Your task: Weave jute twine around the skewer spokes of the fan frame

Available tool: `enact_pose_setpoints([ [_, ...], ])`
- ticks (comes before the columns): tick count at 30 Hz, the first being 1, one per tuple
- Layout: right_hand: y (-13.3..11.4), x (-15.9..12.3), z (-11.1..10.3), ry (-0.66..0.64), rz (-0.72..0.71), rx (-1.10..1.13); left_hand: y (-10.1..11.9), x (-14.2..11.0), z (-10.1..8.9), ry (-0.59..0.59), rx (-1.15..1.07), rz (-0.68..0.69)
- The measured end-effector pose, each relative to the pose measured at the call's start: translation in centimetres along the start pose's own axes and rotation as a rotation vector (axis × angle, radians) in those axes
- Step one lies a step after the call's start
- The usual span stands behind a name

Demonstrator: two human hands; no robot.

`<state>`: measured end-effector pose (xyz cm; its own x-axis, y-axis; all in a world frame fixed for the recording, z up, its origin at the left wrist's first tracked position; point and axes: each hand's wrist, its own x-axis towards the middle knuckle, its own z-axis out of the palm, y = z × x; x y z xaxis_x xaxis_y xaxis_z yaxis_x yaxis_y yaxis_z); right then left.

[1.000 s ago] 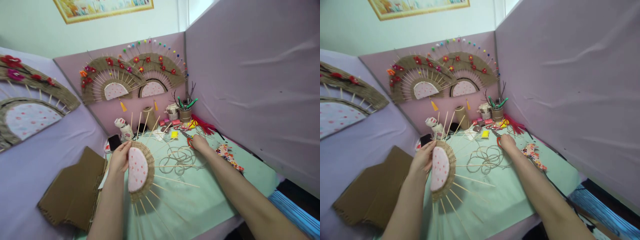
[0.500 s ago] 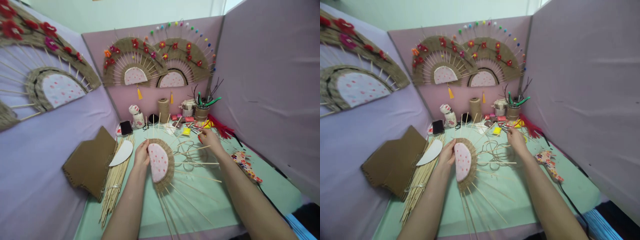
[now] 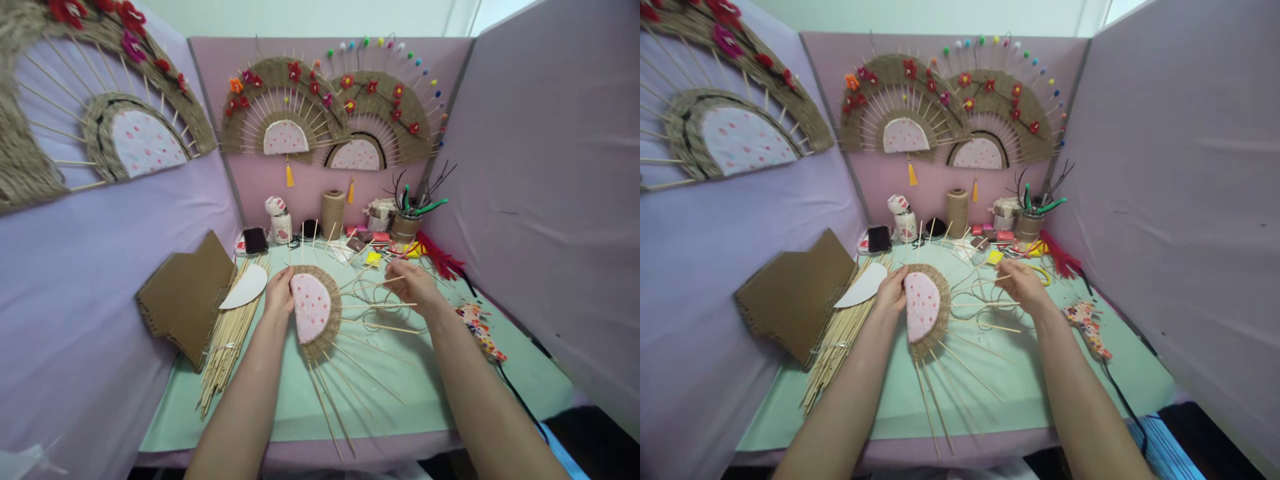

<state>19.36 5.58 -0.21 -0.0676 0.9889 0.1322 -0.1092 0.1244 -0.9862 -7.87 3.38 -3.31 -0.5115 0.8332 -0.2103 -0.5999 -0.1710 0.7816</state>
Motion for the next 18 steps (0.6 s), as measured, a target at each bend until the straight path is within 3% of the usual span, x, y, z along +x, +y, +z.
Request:
enact_pose_setpoints([
  [4,-0.7,3.0,-2.7,0.223,-0.133,0.224,0.1,0.1,0.0,-0.003,-0.011,0.010],
  [6,0.0,3.9,-3.7,0.353,-0.160,0.142,0.2,0.0,0.0,-0.001,-0.020,0.010],
  [7,0.5,4.0,-4.0,0.352,-0.134,0.036,0.3,0.0,0.1,0.002,-0.027,0.009],
  [11,2.9,3.2,-3.8,-0.011,0.029,-0.585,0.6,-0.3,0.2,-0.003,-0.059,0.002],
  [13,3.5,2.5,-3.1,-0.054,0.009,-0.749,0.6,-0.4,0.3,-0.024,-0.066,-0.012],
  [16,3.2,1.2,-1.3,0.019,-0.059,-0.724,0.3,-0.9,0.5,-0.087,-0.055,-0.061],
  [18,2.6,-0.1,0.3,-0.057,-0.082,-0.587,0.0,-1.5,0.8,-0.153,-0.033,-0.119],
])
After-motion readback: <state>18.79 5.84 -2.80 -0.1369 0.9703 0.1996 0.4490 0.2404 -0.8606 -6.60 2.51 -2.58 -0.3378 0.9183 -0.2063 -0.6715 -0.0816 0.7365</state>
